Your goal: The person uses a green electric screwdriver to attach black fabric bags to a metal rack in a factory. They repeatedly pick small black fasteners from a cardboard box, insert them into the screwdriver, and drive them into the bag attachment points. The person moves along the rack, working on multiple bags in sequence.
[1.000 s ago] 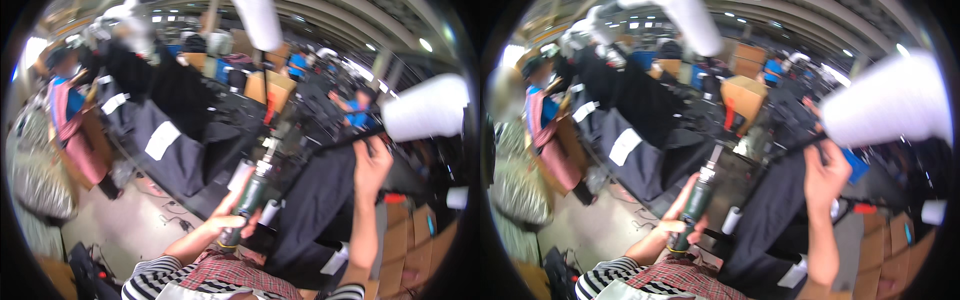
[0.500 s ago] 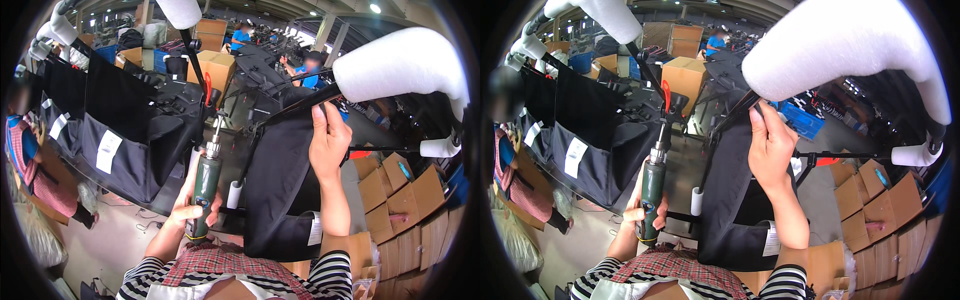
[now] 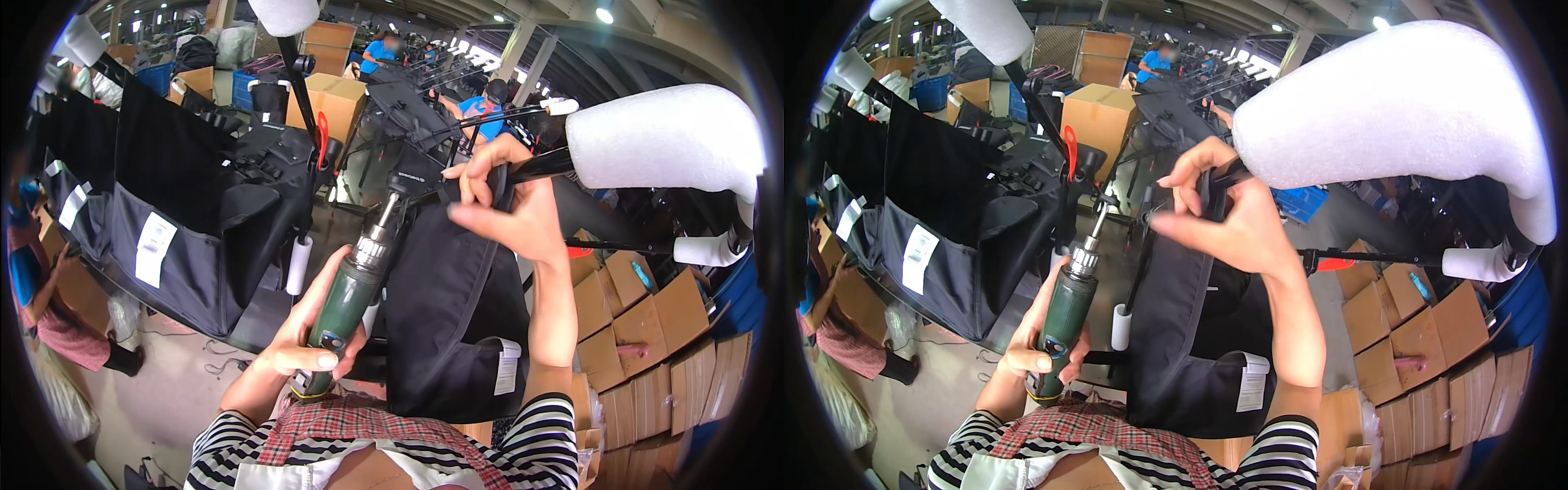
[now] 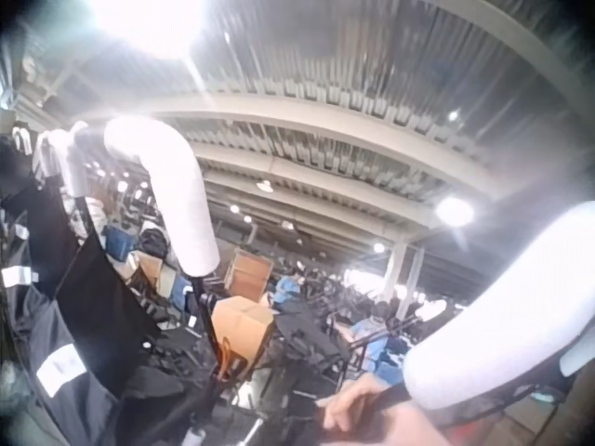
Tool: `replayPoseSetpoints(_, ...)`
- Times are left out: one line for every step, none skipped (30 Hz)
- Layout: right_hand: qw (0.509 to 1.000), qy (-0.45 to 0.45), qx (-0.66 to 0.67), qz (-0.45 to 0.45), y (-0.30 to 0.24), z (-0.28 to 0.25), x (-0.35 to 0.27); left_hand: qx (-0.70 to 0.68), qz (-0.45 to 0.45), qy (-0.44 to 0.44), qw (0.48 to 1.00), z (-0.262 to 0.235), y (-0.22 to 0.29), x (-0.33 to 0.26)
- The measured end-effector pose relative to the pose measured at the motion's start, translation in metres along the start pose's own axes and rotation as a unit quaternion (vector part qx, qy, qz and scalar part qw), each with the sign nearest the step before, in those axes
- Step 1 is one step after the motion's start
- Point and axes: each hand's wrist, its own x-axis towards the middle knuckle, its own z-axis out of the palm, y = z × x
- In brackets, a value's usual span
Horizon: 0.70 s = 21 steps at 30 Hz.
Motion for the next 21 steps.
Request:
replayPoseSetpoints(0.999,0.032,-0.013,0.013,0.002,0.005,0.002,0.014,-0.005,-0.012,1.000,0.004,0.002,0.002)
replayPoseSetpoints(0.999,0.046,-0.022,-0.005,0.002,0.006,0.005,0.001,-0.019,-0.005,1.000,0.011,0.004,0.003)
replayPoseSetpoints(0.996,0.085,-0.033,-0.001,-0.002,0.010,0.004,0.014,-0.025,-0.014,0.999,0.014,0.006,0.005)
replayPoseSetpoints(0.973,0.084,-0.214,-0.034,-0.007,0.004,0.001,0.017,-0.033,-0.020,0.999,0.018,0.008,0.005)
replayPoseSetpoints(0.956,0.112,-0.271,-0.020,-0.011,0.005,-0.002,0.019,-0.041,-0.024,0.999,0.022,0.009,0.006)
replayPoseSetpoints(0.935,0.140,-0.326,-0.004,-0.014,0.005,-0.006,0.029,-0.041,-0.022,0.998,0.025,0.012,0.007)
replayPoseSetpoints(0.942,0.199,-0.263,0.059,-0.017,0.012,-0.012,0.040,-0.042,-0.019,0.998,0.029,0.014,0.009)
replayPoseSetpoints(0.937,0.207,-0.277,0.041,-0.021,0.011,-0.013,0.053,-0.042,-0.022,0.997,0.031,0.017,0.012)
replayPoseSetpoints(0.942,0.198,-0.268,0.041,-0.024,0.010,-0.015,0.067,-0.043,-0.024,0.997,0.032,0.017,0.013)
replayPoseSetpoints(0.947,0.188,-0.258,0.042,-0.026,0.009,-0.016,0.082,-0.044,-0.026,0.995,0.033,0.016,0.014)
replayPoseSetpoints(0.952,0.177,-0.246,0.041,-0.029,0.006,-0.017,0.097,-0.044,-0.026,0.994,0.035,0.016,0.015)
replayPoseSetpoints(0.960,0.142,-0.239,0.029,-0.031,0.001,-0.018,0.094,-0.057,-0.027,0.994,0.037,0.018,0.016)
replayPoseSetpoints(0.965,0.122,-0.232,0.014,-0.033,-0.002,-0.017,0.093,-0.054,-0.030,0.994,0.039,0.019,0.018)
replayPoseSetpoints(0.969,0.102,-0.224,0.003,-0.033,-0.004,-0.016,0.089,-0.056,-0.033,0.994,0.040,0.018,0.021)
replayPoseSetpoints(0.973,0.082,-0.216,-0.008,-0.034,-0.006,-0.016,0.086,-0.057,-0.036,0.994,0.042,0.017,0.024)
replayPoseSetpoints(0.974,0.067,-0.215,-0.005,-0.036,-0.009,-0.016,0.083,-0.056,-0.046,0.994,0.041,0.017,0.027)
replayPoseSetpoints(0.976,0.064,-0.209,-0.008,-0.035,-0.010,-0.016,0.084,-0.055,-0.048,0.994,0.041,0.016,0.028)
replayPoseSetpoints(0.977,0.061,-0.204,-0.011,-0.034,-0.011,-0.016,0.084,-0.053,-0.051,0.994,0.041,0.015,0.029)
replayPoseSetpoints(0.978,0.059,-0.198,-0.014,-0.033,-0.011,-0.017,0.085,-0.052,-0.054,0.994,0.041,0.015,0.030)
replayPoseSetpoints(0.978,0.056,-0.201,-0.017,-0.032,-0.012,-0.017,0.082,-0.053,-0.058,0.994,0.042,0.014,0.031)
replayPoseSetpoints(0.977,0.053,-0.203,-0.021,-0.032,-0.012,-0.017,0.080,-0.053,-0.062,0.993,0.042,0.013,0.032)
